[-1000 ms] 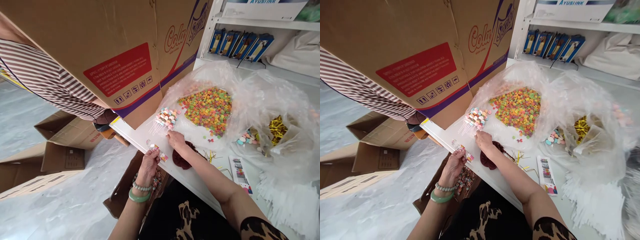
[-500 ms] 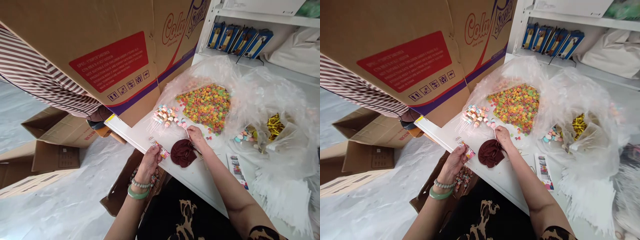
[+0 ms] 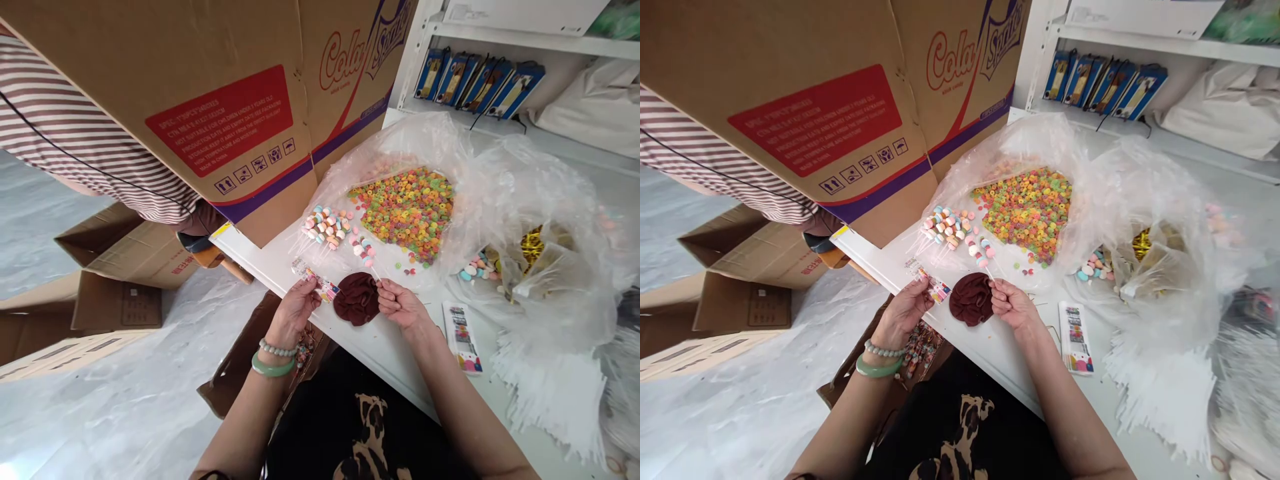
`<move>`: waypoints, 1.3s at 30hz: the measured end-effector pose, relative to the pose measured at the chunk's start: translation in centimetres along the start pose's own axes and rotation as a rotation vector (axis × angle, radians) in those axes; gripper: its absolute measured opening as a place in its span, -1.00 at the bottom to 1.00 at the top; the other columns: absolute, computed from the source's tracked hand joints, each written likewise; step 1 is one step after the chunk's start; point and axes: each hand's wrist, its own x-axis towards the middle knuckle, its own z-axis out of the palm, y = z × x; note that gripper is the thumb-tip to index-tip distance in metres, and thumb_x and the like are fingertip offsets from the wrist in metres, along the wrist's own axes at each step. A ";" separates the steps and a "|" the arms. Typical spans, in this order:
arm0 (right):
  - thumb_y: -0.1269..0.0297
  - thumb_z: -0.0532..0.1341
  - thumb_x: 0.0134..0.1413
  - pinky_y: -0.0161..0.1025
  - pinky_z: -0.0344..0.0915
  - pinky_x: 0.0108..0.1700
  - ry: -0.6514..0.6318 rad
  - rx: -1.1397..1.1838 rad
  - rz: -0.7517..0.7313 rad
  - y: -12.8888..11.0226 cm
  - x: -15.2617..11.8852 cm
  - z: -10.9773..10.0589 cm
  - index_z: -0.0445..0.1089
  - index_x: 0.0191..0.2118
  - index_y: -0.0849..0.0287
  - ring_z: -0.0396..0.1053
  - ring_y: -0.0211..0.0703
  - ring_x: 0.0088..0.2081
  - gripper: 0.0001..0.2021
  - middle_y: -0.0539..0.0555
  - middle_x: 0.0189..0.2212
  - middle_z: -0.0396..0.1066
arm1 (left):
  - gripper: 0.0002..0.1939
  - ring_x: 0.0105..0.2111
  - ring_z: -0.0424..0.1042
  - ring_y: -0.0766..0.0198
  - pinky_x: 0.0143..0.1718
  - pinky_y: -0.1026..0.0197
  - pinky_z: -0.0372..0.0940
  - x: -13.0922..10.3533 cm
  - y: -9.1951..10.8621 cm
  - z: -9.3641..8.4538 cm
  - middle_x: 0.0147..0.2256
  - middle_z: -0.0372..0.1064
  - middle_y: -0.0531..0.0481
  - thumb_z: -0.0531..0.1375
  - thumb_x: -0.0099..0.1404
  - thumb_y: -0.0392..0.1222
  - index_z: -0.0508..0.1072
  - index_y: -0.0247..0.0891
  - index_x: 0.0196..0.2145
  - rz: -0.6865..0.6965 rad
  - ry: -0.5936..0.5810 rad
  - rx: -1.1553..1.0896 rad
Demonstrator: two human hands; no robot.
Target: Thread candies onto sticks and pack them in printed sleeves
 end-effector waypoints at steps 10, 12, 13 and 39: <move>0.27 0.40 -0.17 -0.44 -0.23 -0.64 0.081 -0.244 -0.124 2.5 -7.1 0.0 0.47 -0.40 0.23 -0.06 -0.49 -0.67 -0.81 -0.09 -0.66 0.20 | -0.90 -0.63 0.30 0.40 -0.60 0.32 0.22 -0.9 0.9 2.7 -0.54 0.37 0.08 0.19 0.31 -0.26 0.45 -0.29 -0.36 -0.005 0.033 -0.164; 0.26 0.41 -0.19 -0.42 -0.23 -0.64 0.123 -0.268 -0.145 2.5 -8.3 0.2 0.48 -0.41 0.23 -0.03 -0.48 -0.65 -0.80 -0.06 -0.62 0.24 | -0.88 -0.63 0.29 0.39 -0.60 0.31 0.22 -1.4 0.6 3.1 -0.56 0.34 0.09 0.18 0.33 -0.24 0.45 -0.28 -0.37 -0.008 0.053 -0.181; 0.25 0.41 -0.19 -0.42 -0.23 -0.64 0.136 -0.278 -0.151 2.5 -8.8 0.2 0.48 -0.41 0.23 -0.03 -0.48 -0.65 -0.80 -0.05 -0.62 0.24 | -0.88 -0.63 0.29 0.38 -0.59 0.30 0.22 -1.7 0.5 3.3 -0.56 0.33 0.10 0.18 0.32 -0.23 0.44 -0.26 -0.38 -0.011 0.066 -0.193; 0.10 0.24 0.04 -0.31 -0.06 -0.56 0.283 -0.748 -0.419 3.9 -14.2 -0.7 0.45 -0.38 0.13 0.01 -0.32 -0.61 -0.80 -0.11 -0.68 0.09 | -0.94 -0.46 0.49 0.26 -0.36 0.20 0.41 -5.7 -1.9 5.3 -0.47 0.49 -0.04 0.26 0.23 -0.29 0.45 -0.32 -0.39 0.089 -0.091 -0.003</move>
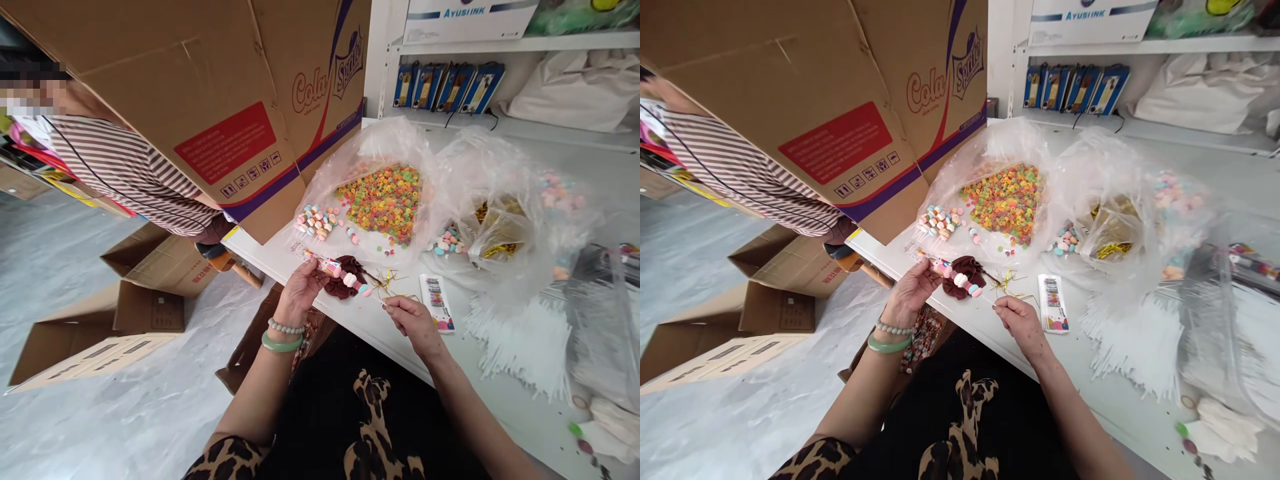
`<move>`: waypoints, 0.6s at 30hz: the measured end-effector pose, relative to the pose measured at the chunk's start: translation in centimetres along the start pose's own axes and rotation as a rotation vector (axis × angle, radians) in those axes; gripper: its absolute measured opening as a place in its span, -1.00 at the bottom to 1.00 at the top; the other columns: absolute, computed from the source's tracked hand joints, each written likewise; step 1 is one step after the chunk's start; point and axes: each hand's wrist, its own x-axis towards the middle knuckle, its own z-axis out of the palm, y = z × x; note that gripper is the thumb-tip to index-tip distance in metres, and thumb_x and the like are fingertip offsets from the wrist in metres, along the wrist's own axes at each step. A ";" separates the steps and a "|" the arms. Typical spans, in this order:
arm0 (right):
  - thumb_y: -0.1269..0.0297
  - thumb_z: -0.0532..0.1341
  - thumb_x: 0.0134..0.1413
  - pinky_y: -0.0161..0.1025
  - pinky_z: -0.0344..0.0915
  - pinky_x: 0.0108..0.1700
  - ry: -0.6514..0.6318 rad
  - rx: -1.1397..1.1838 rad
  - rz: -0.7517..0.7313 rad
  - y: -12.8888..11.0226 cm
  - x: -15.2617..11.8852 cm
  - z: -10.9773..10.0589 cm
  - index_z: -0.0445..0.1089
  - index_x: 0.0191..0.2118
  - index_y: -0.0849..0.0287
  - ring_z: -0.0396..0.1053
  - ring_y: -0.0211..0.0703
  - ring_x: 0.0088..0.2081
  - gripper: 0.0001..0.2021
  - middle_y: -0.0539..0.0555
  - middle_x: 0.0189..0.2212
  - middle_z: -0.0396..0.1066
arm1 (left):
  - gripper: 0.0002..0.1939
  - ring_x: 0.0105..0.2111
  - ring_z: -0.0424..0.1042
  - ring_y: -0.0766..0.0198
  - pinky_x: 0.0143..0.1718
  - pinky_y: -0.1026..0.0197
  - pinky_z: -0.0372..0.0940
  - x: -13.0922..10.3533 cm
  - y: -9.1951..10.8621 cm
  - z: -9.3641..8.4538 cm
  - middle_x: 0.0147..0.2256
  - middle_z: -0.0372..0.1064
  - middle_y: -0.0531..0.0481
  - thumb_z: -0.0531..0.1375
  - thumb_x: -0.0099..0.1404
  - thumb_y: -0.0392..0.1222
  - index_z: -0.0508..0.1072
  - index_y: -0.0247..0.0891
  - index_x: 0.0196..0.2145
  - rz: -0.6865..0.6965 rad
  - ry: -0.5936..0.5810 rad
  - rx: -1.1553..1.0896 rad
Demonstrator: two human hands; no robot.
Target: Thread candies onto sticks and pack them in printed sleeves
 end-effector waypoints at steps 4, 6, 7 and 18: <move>0.16 0.18 0.09 -0.25 0.13 -0.40 0.116 -0.306 -0.184 -0.3 -0.4 0.0 0.45 -0.39 0.08 0.19 -0.21 -0.51 -0.84 -0.04 -0.60 0.25 | -0.95 -0.45 0.49 0.28 -0.33 0.20 0.43 0.5 -0.1 -0.8 -0.44 0.50 -0.03 0.28 0.17 -0.33 0.45 -0.32 -0.38 0.040 -0.006 0.026; 0.16 0.18 0.09 -0.23 0.16 -0.37 0.129 -0.366 -0.224 -0.4 -0.4 0.1 0.44 -0.40 0.06 0.22 -0.18 -0.49 -0.84 -0.02 -0.59 0.28 | -0.95 -0.45 0.49 0.27 -0.34 0.19 0.44 0.7 -0.2 -1.1 -0.43 0.50 -0.04 0.27 0.17 -0.35 0.45 -0.33 -0.37 0.046 -0.013 0.029; 0.16 0.17 0.09 -0.23 0.16 -0.37 0.123 -0.370 -0.227 -0.3 -0.3 0.2 0.44 -0.40 0.05 0.23 -0.17 -0.49 -0.85 -0.02 -0.59 0.28 | -0.96 -0.45 0.48 0.27 -0.34 0.19 0.44 0.8 -0.1 -1.1 -0.44 0.48 -0.03 0.26 0.18 -0.35 0.45 -0.33 -0.37 0.043 -0.002 0.013; 0.10 0.21 0.06 -0.30 0.03 -0.56 0.058 -0.117 -0.025 1.2 0.4 0.5 0.45 -0.39 0.12 0.06 -0.29 -0.61 -0.79 -0.08 -0.65 0.15 | -0.74 -0.54 0.41 0.39 -0.55 0.34 0.32 0.6 -0.4 -1.4 -0.34 0.41 -0.03 0.20 0.00 -0.57 0.30 -0.30 -0.39 0.079 0.064 0.115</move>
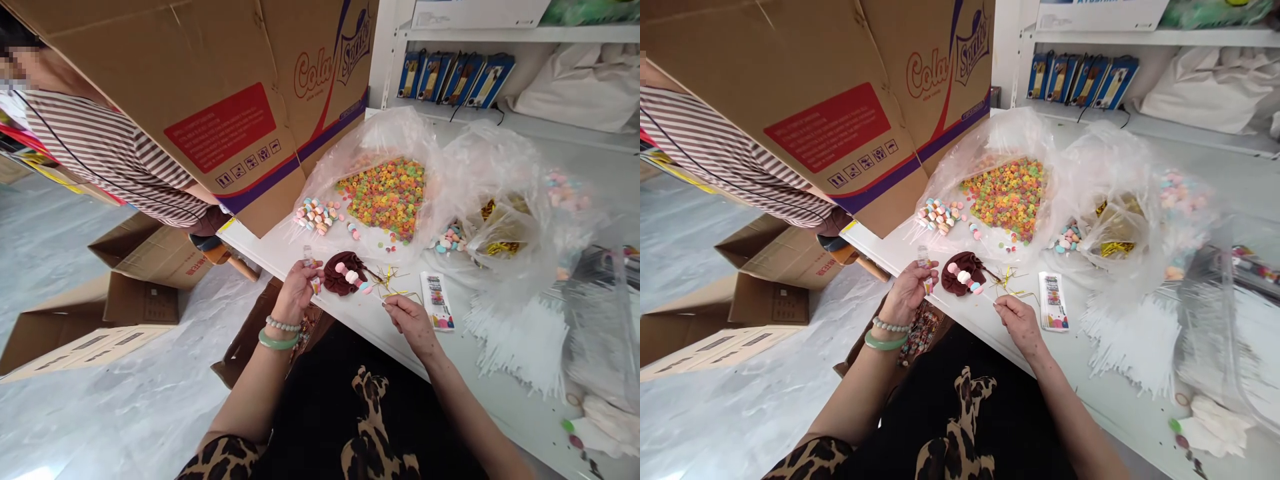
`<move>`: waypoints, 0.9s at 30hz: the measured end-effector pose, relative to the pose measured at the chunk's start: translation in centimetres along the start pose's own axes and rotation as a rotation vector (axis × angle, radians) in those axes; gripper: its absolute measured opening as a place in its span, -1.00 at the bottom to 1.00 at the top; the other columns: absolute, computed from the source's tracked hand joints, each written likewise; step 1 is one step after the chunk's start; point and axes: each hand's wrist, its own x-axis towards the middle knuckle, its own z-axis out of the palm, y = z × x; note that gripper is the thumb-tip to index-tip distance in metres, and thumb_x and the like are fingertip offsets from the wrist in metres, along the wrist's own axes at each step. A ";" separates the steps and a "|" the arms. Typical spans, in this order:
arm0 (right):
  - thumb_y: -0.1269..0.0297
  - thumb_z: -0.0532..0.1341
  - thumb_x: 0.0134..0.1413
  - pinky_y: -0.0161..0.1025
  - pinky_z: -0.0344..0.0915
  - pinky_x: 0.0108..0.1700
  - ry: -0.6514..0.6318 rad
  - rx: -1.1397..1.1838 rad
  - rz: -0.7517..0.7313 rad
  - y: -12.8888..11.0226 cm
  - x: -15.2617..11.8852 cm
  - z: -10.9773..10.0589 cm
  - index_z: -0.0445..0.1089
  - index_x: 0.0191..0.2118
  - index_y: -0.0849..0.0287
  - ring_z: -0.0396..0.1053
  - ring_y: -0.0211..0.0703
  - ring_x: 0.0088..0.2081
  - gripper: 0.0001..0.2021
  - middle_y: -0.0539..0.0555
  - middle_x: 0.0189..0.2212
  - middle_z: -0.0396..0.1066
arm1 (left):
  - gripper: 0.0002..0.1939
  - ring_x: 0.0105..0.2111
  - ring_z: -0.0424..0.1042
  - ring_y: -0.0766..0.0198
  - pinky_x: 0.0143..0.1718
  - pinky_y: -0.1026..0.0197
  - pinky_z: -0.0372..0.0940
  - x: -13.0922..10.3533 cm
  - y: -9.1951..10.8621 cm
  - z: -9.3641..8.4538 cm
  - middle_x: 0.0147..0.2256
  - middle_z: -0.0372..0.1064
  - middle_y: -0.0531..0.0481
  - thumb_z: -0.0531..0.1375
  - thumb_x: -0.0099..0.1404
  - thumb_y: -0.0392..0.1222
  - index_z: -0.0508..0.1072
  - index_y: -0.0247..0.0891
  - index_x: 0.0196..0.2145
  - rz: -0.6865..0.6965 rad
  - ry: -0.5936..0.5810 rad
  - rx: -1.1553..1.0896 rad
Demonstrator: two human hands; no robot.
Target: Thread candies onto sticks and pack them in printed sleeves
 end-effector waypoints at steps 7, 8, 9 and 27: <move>0.12 0.18 0.09 -0.32 0.04 -0.55 -0.047 -0.067 -0.001 0.6 0.4 0.9 0.41 -0.41 0.10 0.07 -0.29 -0.60 -0.81 -0.08 -0.64 0.17 | -0.74 -0.72 -0.04 0.61 -0.73 0.43 -0.14 0.2 -1.8 0.5 -0.57 0.24 0.11 0.36 0.09 -0.21 0.31 -0.32 -0.48 -0.148 -0.374 0.073; 0.13 0.17 0.09 -0.32 0.05 -0.54 -0.049 -0.086 0.002 0.8 0.5 0.9 0.40 -0.42 0.09 0.08 -0.29 -0.60 -0.82 -0.08 -0.64 0.18 | -0.73 -0.72 -0.06 0.61 -0.73 0.43 -0.16 0.2 -1.9 0.5 -0.58 0.22 0.12 0.36 0.09 -0.20 0.31 -0.33 -0.50 -0.173 -0.393 0.078; 0.13 0.17 0.09 -0.32 0.06 -0.53 -0.054 -0.104 0.005 0.9 0.6 0.9 0.40 -0.42 0.09 0.10 -0.28 -0.59 -0.82 -0.08 -0.63 0.20 | -0.73 -0.72 -0.07 0.61 -0.73 0.42 -0.17 0.2 -2.0 0.5 -0.59 0.21 0.12 0.36 0.09 -0.20 0.31 -0.33 -0.52 -0.189 -0.399 0.085; 0.18 0.12 0.09 -0.33 0.14 -0.47 -0.043 -0.119 0.001 1.4 1.3 2.9 0.39 -0.41 0.07 0.19 -0.27 -0.58 -0.84 -0.09 -0.62 0.26 | -0.70 -0.75 -0.03 0.60 -0.73 0.38 -0.22 -0.1 -4.5 1.6 -0.64 0.23 0.10 0.42 -0.06 -0.23 0.33 -0.35 -0.57 -0.218 -0.294 0.213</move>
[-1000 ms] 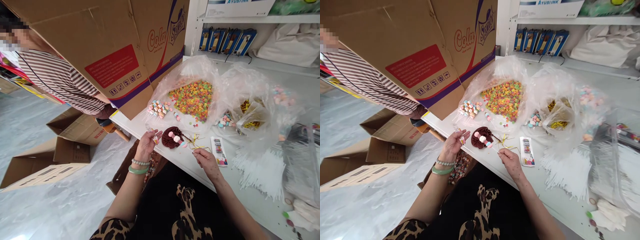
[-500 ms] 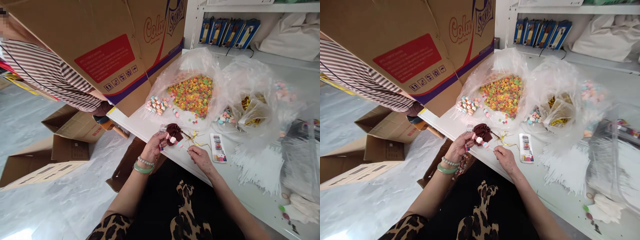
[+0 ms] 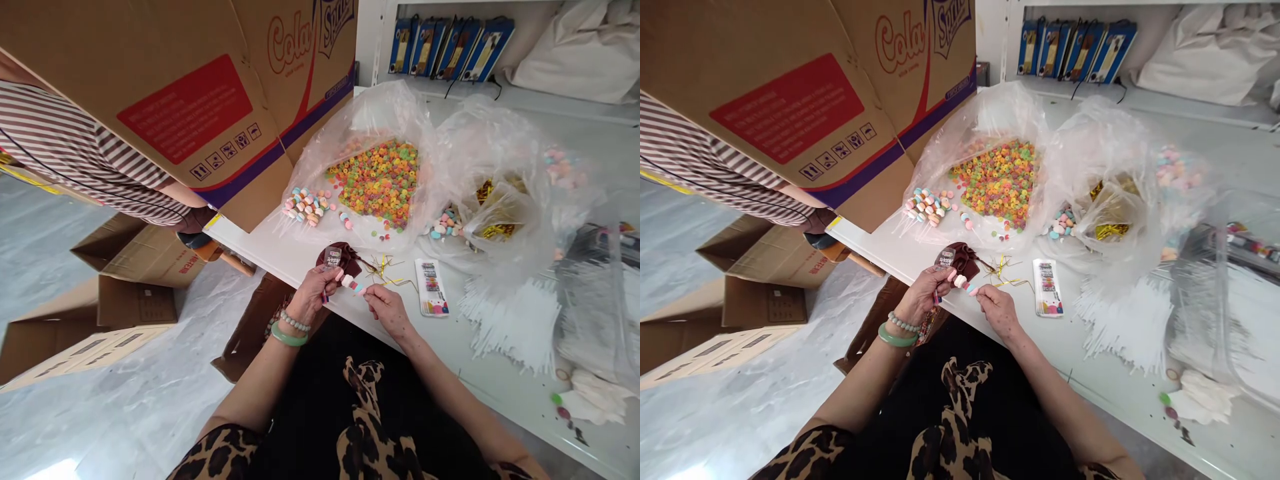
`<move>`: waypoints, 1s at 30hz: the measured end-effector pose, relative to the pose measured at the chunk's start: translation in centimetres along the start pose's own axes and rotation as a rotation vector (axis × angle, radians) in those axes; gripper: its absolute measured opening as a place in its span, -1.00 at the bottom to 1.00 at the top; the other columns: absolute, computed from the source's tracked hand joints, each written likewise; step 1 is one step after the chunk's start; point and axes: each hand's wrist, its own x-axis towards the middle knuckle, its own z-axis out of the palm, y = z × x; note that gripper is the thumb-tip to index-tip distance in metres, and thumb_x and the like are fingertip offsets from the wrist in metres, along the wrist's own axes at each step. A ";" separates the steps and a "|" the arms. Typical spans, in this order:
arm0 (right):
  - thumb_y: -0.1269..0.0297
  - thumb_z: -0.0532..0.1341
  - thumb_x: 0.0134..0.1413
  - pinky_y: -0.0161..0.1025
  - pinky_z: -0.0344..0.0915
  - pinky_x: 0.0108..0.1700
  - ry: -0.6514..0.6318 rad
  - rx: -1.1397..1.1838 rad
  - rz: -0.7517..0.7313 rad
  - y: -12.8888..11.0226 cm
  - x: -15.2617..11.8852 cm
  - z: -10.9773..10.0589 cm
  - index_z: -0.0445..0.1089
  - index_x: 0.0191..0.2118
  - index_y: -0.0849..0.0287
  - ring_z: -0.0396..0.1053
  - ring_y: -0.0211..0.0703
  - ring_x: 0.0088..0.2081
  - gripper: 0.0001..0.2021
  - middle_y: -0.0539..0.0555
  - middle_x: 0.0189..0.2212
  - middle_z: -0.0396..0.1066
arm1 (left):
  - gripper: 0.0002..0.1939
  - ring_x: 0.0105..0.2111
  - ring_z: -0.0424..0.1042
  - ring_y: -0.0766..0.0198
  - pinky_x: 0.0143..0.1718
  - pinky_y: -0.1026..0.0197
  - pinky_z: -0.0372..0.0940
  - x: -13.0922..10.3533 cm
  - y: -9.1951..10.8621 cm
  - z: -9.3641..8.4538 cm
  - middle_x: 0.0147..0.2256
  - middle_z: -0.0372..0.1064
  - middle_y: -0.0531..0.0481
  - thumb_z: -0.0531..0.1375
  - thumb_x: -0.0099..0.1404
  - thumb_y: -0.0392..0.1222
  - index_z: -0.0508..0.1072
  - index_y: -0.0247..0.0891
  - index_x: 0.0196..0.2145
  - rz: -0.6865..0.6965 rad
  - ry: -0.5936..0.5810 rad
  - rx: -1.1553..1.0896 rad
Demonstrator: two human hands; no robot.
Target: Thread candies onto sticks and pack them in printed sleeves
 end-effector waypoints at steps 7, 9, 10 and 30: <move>0.16 0.15 0.05 -0.33 0.13 -0.51 0.003 0.031 0.042 0.2 0.9 1.2 0.38 -0.45 0.08 0.15 -0.30 -0.62 -0.84 -0.11 -0.63 0.23 | -0.69 -0.75 -0.01 0.59 -0.72 0.38 -0.20 0.1 0.3 0.6 -0.64 0.22 0.12 0.41 -0.05 -0.24 0.32 -0.34 -0.57 0.033 -0.001 0.013; 0.16 0.15 0.03 -0.33 0.14 -0.53 -0.007 0.091 0.075 0.5 1.2 1.5 0.38 -0.44 0.09 0.15 -0.31 -0.63 -0.85 -0.11 -0.64 0.22 | -0.69 -0.74 0.00 0.59 -0.72 0.38 -0.20 0.2 0.4 0.7 -0.63 0.22 0.11 0.41 -0.03 -0.23 0.32 -0.35 -0.57 0.027 -0.018 0.033; 0.17 0.15 0.02 -0.33 0.15 -0.53 -0.024 0.108 0.092 0.7 1.4 1.6 0.39 -0.42 0.09 0.16 -0.31 -0.64 -0.85 -0.12 -0.64 0.23 | -0.69 -0.74 -0.01 0.59 -0.72 0.38 -0.20 0.3 0.5 0.7 -0.64 0.21 0.11 0.41 -0.03 -0.22 0.32 -0.35 -0.57 0.022 -0.032 0.040; 0.14 0.20 -0.06 -0.34 0.01 -0.63 0.191 0.405 0.140 0.5 6.1 -2.2 0.30 -0.50 0.14 0.08 -0.36 -0.70 -0.82 -0.13 -0.69 0.21 | -0.69 -0.63 0.28 0.33 -0.59 0.28 0.16 13.3 8.7 0.5 -0.57 0.32 0.00 0.03 0.31 -0.08 0.46 -0.30 -0.43 0.398 0.442 0.990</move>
